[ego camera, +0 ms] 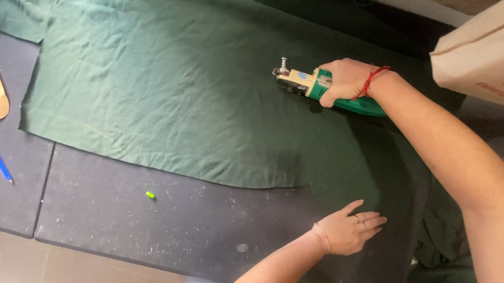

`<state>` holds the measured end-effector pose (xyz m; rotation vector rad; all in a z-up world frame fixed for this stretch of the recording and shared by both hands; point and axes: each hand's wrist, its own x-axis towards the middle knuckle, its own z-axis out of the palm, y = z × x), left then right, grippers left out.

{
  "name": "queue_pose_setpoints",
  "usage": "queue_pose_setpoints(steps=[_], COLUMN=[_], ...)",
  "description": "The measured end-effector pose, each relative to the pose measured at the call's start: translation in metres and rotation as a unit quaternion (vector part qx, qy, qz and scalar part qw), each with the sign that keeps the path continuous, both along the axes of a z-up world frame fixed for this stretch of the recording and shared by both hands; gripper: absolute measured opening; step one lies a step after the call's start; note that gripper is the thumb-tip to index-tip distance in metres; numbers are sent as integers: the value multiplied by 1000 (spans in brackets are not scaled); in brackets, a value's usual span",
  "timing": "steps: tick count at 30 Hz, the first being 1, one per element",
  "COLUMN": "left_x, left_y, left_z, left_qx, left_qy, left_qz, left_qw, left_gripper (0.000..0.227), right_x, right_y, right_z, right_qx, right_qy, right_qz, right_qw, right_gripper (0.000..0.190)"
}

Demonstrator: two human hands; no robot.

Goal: The person places a paper pattern on a large piece of green fabric and marks it with a pencil. They then use an electric rotary cutter to cut the fabric along the pattern's outline. After cutting, they remove the pattern and handle the cut fabric pieces.

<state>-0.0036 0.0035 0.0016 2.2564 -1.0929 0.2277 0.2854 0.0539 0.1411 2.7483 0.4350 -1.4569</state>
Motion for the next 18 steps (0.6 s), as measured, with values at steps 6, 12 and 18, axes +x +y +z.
queue_pose_setpoints(steps=[6,12,18], left_x=[-2,-4,-4], left_y=[0,0,-3], left_z=[-4,-13,-19], left_qx=[-37,51,88], left_qy=[-4,-26,-20], left_qz=[9,-7,-28], left_qw=[999,998,996], left_gripper=[42,42,42], right_x=[2,7,8], right_y=[41,82,103], right_z=[6,7,6], right_qx=[33,39,28], right_qy=[6,-11,-20], right_qz=[-22,-5,10], right_qw=[999,999,999], right_gripper=[29,36,34])
